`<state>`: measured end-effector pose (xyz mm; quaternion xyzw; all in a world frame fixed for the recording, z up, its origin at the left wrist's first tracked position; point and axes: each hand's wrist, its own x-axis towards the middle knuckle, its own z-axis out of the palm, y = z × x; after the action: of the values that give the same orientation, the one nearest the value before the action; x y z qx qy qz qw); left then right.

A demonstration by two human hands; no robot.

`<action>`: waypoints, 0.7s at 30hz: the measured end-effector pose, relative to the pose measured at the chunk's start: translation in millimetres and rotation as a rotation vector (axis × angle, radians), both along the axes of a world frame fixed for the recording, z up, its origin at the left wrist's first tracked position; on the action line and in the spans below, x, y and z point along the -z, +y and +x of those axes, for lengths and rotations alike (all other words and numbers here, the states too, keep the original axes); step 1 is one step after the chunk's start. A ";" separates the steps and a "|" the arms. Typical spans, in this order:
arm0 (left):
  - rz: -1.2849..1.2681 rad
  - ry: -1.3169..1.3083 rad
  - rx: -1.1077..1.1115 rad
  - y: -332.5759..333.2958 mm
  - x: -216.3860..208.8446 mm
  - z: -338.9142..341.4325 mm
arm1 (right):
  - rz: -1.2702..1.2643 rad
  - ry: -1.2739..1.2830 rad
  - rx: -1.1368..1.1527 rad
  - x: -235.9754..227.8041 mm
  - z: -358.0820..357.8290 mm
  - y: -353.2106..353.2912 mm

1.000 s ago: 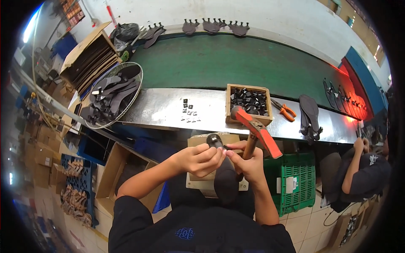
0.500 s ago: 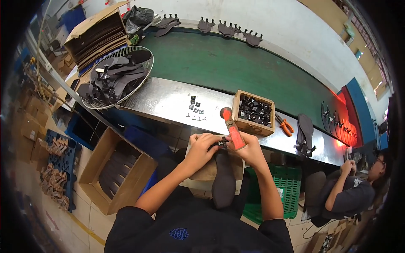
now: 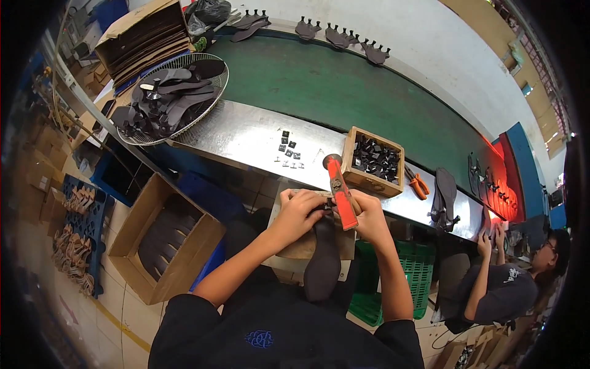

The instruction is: The recorder is attaching small heel components to shoe outsoles using a hammer and pins/nails at an assembly station.

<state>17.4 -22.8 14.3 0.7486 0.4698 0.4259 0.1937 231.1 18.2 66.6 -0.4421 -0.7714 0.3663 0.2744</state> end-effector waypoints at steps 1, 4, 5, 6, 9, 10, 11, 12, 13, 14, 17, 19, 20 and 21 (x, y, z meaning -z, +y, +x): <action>-0.001 -0.003 0.001 -0.2 0.0 0.3 | -0.001 0.000 -0.001 -0.5 -0.3 0.0; 0.006 0.006 0.004 -0.1 0.1 0.3 | 0.001 0.009 -0.008 -6.9 -3.7 -2.8; 0.016 0.020 0.004 0.5 0.1 0.4 | 0.069 0.037 -0.019 -11.1 -7.4 -5.2; 0.015 0.020 0.003 2.0 0.7 -0.4 | 0.136 0.066 -0.032 -14.9 -11.2 -6.9; -0.003 -0.102 0.057 10.2 1.0 -3.3 | 0.208 0.043 -0.090 -21.3 -14.5 -10.2; -0.041 -0.130 0.097 14.1 -0.5 -4.7 | 0.205 0.042 -0.086 -21.5 -16.1 -10.8; -0.080 -0.158 0.137 16.5 -1.6 -5.5 | 0.186 0.047 -0.057 -21.6 -18.3 -11.0; -0.083 -0.159 0.142 17.2 -3.8 -4.6 | 0.168 0.053 -0.026 -21.8 -18.6 -11.3; -0.116 -0.225 0.125 17.1 -6.7 -3.6 | 0.173 0.072 -0.006 -13.9 -17.4 -9.1; -0.149 -0.292 0.108 16.5 -8.0 -2.5 | 0.172 0.070 -0.002 -5.0 -12.9 -7.6; -0.167 -0.309 0.128 17.5 -5.6 -4.0 | -0.039 0.024 0.006 -0.9 -4.5 -4.4; -0.177 -0.319 0.140 16.3 -6.6 -3.6 | -0.043 0.057 0.012 -4.5 -3.0 -9.0; -0.183 -0.322 0.145 16.5 -7.5 -3.4 | -0.045 0.090 0.020 -5.0 -2.1 -10.6; -0.195 -0.335 0.153 17.0 -6.2 -4.2 | -0.050 0.084 0.020 -4.7 -3.5 -10.7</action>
<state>13.2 -5.8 20.5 0.6784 0.4118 0.4811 0.3724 227.6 7.5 71.4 -0.4409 -0.7453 0.4009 0.2989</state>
